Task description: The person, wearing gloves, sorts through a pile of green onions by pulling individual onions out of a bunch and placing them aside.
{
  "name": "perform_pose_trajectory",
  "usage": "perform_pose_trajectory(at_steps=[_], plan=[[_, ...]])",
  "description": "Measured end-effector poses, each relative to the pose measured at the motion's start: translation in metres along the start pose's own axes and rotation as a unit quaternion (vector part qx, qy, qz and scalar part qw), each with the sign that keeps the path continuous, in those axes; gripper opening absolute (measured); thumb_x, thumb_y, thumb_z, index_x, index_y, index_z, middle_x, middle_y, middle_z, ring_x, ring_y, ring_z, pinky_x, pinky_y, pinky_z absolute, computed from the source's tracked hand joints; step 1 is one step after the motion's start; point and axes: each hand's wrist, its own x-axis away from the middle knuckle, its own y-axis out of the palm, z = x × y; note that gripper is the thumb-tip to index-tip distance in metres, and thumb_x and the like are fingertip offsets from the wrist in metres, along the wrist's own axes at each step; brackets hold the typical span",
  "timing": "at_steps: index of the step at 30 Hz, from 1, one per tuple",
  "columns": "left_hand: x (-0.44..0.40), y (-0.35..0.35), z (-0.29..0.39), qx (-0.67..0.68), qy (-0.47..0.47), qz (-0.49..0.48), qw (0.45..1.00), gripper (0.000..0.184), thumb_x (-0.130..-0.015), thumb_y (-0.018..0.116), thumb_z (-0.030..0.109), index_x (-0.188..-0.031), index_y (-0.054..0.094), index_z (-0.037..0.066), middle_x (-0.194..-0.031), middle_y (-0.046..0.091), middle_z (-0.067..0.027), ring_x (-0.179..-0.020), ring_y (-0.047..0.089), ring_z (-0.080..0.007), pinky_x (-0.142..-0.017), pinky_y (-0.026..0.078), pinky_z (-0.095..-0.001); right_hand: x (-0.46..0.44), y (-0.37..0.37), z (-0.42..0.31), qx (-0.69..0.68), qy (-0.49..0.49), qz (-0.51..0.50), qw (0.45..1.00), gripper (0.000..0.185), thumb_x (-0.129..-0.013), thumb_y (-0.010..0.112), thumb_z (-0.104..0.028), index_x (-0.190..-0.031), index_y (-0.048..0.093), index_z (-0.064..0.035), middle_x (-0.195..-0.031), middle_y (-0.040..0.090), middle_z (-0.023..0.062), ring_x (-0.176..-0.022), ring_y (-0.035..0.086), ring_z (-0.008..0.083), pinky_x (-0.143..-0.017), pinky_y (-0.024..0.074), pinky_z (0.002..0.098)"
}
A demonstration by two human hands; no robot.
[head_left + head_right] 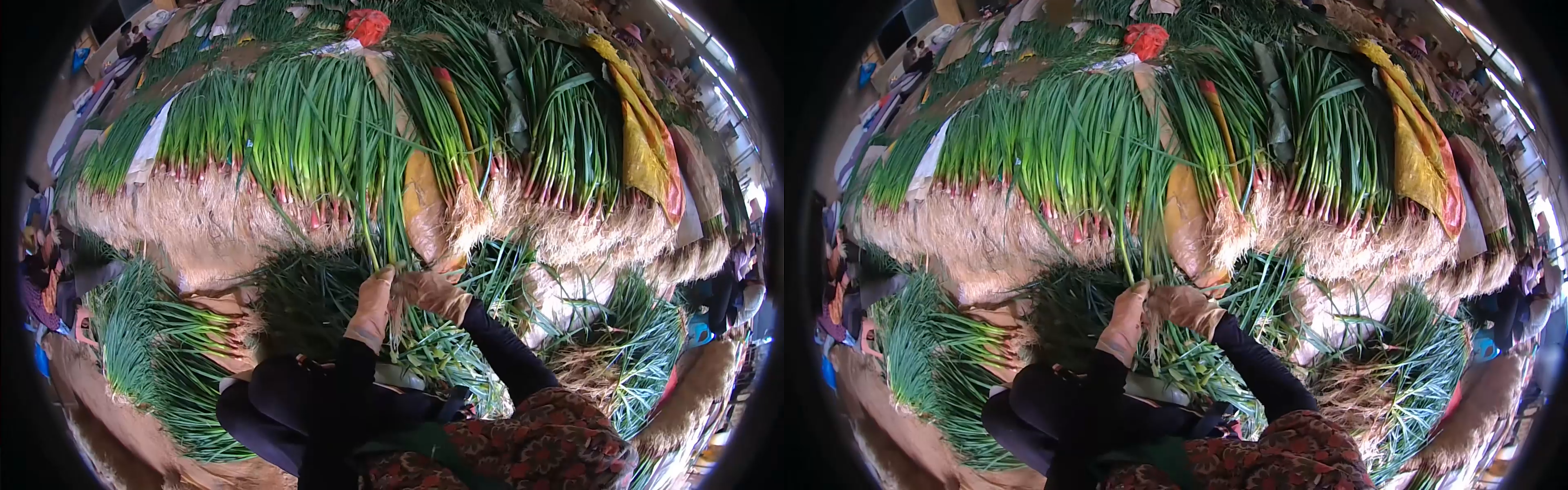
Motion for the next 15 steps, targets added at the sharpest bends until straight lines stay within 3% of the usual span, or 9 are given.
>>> perform_pose_trajectory(at_steps=[2, 4, 5, 6, 8, 9, 11, 14, 15], plan=[[-0.005, 0.001, -0.005, 0.008, -0.001, -0.047, 0.999, 0.023, -0.091, 0.050, 0.021, -0.105, 0.059, 0.006, -0.077, 0.058, -0.0030, -0.055, 0.049, -0.0101, -0.049, 0.040, -0.0230, -0.002, 0.004, 0.032, 0.166, -0.068, 0.090, 0.980, 0.020, -0.088, 0.049, -0.021, -0.096, 0.059, -0.0065, -0.080, 0.060, 0.0077, -0.068, 0.057, 0.0232, -0.061, 0.0468, 0.0350], [-0.019, -0.003, -0.018, 0.115, 0.035, -0.113, 0.986, 0.018, -0.092, 0.048, 0.019, -0.098, 0.059, 0.006, -0.070, 0.054, -0.0018, -0.054, 0.047, -0.0098, -0.049, 0.039, -0.0230, -0.010, -0.025, 0.013, -0.129, 0.280, 0.187, 0.933, 0.025, -0.089, 0.052, -0.030, -0.094, 0.060, -0.0062, -0.076, 0.060, 0.0078, -0.061, 0.054, 0.0216, -0.058, 0.0447, 0.0322], [-0.011, 0.008, -0.018, 0.085, -0.006, -0.021, 0.996, 0.013, -0.092, 0.047, 0.016, -0.091, 0.055, 0.005, -0.062, 0.044, 0.0013, -0.051, 0.037, -0.0082, -0.046, 0.031, -0.0220, -0.021, -0.032, 0.005, -0.187, 0.278, 0.189, 0.923, 0.033, -0.089, 0.053, -0.037, -0.092, 0.061, -0.0046, -0.073, 0.061, 0.0103, -0.057, 0.053, 0.0223, -0.056, 0.0435, 0.0309], [-0.012, 0.008, -0.019, 0.092, -0.010, -0.039, 0.995, 0.014, -0.092, 0.046, 0.016, -0.091, 0.055, 0.005, -0.062, 0.044, 0.0013, -0.051, 0.038, -0.0086, -0.047, 0.032, -0.0221, -0.031, -0.031, 0.001, -0.268, 0.288, 0.154, 0.906, 0.030, -0.086, 0.056, -0.033, -0.092, 0.061, -0.0042, -0.072, 0.058, 0.0104, -0.062, 0.054, 0.0212, -0.059, 0.0437, 0.0311], [-0.022, -0.003, -0.033, 0.103, -0.018, -0.076, 0.992, 0.016, -0.093, 0.045, 0.016, -0.090, 0.055, 0.003, -0.062, 0.044, 0.0012, -0.051, 0.039, -0.0092, -0.047, 0.034, -0.0223, -0.039, -0.015, 0.022, -0.081, 0.189, 0.203, 0.957, 0.023, -0.083, 0.059, -0.026, -0.090, 0.061, -0.0038, -0.072, 0.056, 0.0073, -0.066, 0.053, 0.0182, -0.063, 0.0435, 0.0311], [-0.034, -0.013, -0.040, 0.150, -0.011, -0.167, 0.974, 0.021, -0.095, 0.044, 0.018, -0.091, 0.055, 0.000, -0.063, 0.049, 0.0001, -0.049, 0.043, -0.0096, -0.046, 0.036, -0.0222, -0.038, -0.015, 0.024, 0.037, 0.128, 0.246, 0.960, 0.013, -0.082, 0.056, -0.015, -0.090, 0.060, -0.0052, -0.073, 0.056, 0.0048, -0.071, 0.053, 0.0173, -0.067, 0.0431, 0.0321], [-0.002, 0.011, -0.019, 0.102, 0.067, -0.069, 0.990, 0.021, -0.095, 0.044, 0.018, -0.094, 0.055, 0.000, -0.065, 0.053, -0.0017, -0.051, 0.047, -0.0113, -0.047, 0.038, -0.0219, -0.028, 0.006, 0.118, -0.136, 0.115, 0.282, 0.943, 0.010, -0.083, 0.052, -0.009, -0.091, 0.058, -0.0053, -0.078, 0.060, 0.0055, -0.075, 0.056, 0.0202, -0.069, 0.0454, 0.0328], [0.001, 0.015, -0.011, 0.116, 0.150, -0.012, 0.982, 0.021, -0.094, 0.047, 0.019, -0.100, 0.056, 0.002, -0.074, 0.058, -0.0032, -0.057, 0.054, -0.0128, -0.049, 0.043, -0.0221, -0.016, -0.021, 0.113, 0.255, 0.056, 0.111, 0.959, 0.019, -0.084, 0.057, -0.020, -0.097, 0.059, -0.0057, -0.083, 0.062, 0.0129, -0.078, 0.061, 0.0234, -0.071, 0.0503, 0.0312], [-0.001, 0.014, -0.009, 0.137, 0.145, 0.007, 0.980, 0.020, -0.093, 0.048, 0.019, -0.101, 0.057, 0.003, -0.077, 0.059, -0.0033, -0.059, 0.054, -0.0124, -0.050, 0.044, -0.0225, -0.020, -0.044, 0.106, 0.291, 0.165, 0.122, 0.935, 0.023, -0.085, 0.057, -0.023, -0.101, 0.057, -0.0065, -0.082, 0.062, 0.0142, -0.077, 0.061, 0.0251, -0.069, 0.0503, 0.0335]])
